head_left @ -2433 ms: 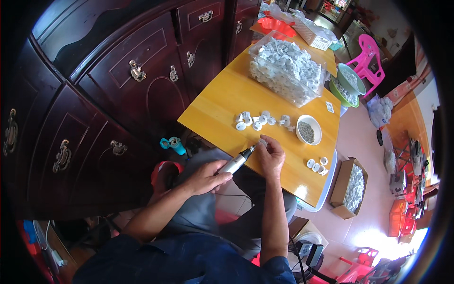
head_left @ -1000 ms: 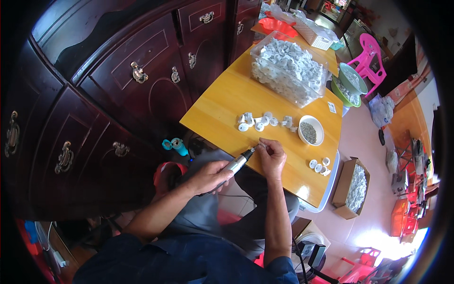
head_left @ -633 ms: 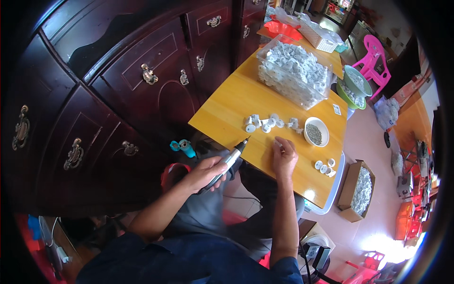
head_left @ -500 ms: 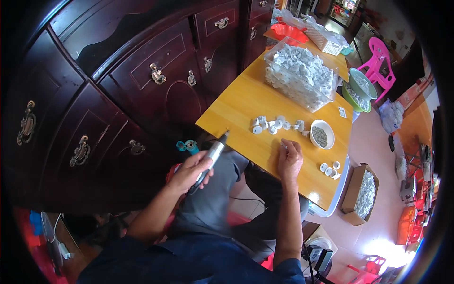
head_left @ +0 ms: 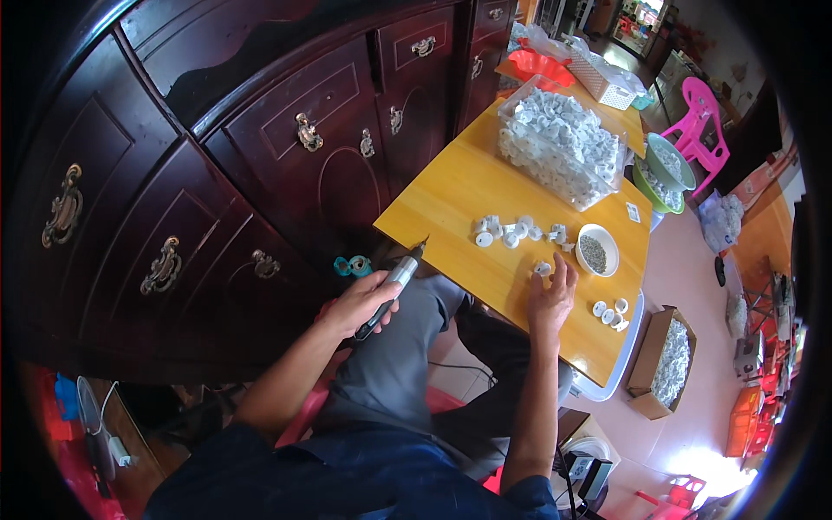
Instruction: The recorder is assembling small plastic and metal components using a hand tool.
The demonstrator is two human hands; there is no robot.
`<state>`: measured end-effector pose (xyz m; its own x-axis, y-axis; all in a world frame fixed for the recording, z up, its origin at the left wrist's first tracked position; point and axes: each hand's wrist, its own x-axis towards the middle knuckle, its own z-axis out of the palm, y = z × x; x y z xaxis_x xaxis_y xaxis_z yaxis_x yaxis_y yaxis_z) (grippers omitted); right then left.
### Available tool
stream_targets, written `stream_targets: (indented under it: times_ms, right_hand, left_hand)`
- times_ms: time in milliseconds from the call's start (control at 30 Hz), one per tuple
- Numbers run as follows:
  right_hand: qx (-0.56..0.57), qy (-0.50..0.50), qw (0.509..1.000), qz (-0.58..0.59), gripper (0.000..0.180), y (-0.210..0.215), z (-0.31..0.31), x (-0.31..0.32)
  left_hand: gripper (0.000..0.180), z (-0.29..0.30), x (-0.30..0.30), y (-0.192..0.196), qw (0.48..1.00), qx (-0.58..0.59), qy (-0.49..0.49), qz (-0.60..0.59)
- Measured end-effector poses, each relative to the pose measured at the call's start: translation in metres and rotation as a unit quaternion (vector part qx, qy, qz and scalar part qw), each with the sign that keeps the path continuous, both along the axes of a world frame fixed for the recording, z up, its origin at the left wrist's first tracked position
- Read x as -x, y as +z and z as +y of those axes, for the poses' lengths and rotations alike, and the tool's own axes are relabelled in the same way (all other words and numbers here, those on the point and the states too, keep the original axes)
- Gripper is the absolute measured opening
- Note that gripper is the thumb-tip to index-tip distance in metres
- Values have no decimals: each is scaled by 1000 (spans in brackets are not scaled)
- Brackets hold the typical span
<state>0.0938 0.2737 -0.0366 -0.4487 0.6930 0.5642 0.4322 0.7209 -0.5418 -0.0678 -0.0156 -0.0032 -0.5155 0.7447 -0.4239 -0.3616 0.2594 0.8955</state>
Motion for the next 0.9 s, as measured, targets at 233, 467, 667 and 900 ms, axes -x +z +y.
stream_targets:
  times_ms: [233, 467, 667, 900]
  right_hand:
    - [54, 96, 991, 79, 14, 11, -34, 13]
    - [399, 182, 896, 72, 12, 1, -63, 52]
    - [671, 253, 677, 166, 33, -3, -69, 73]
    - [735, 334, 496, 319, 24, -3, -68, 71]
  left_hand:
    - [45, -1, 3, 0, 1000, -5, 5, -1]
    - [46, -5, -7, 20, 1000, -3, -10, 20]
    - [46, -5, -17, 41, 999, -21, -44, 23]
    - [51, 0, -33, 48, 992, -58, -107, 24]
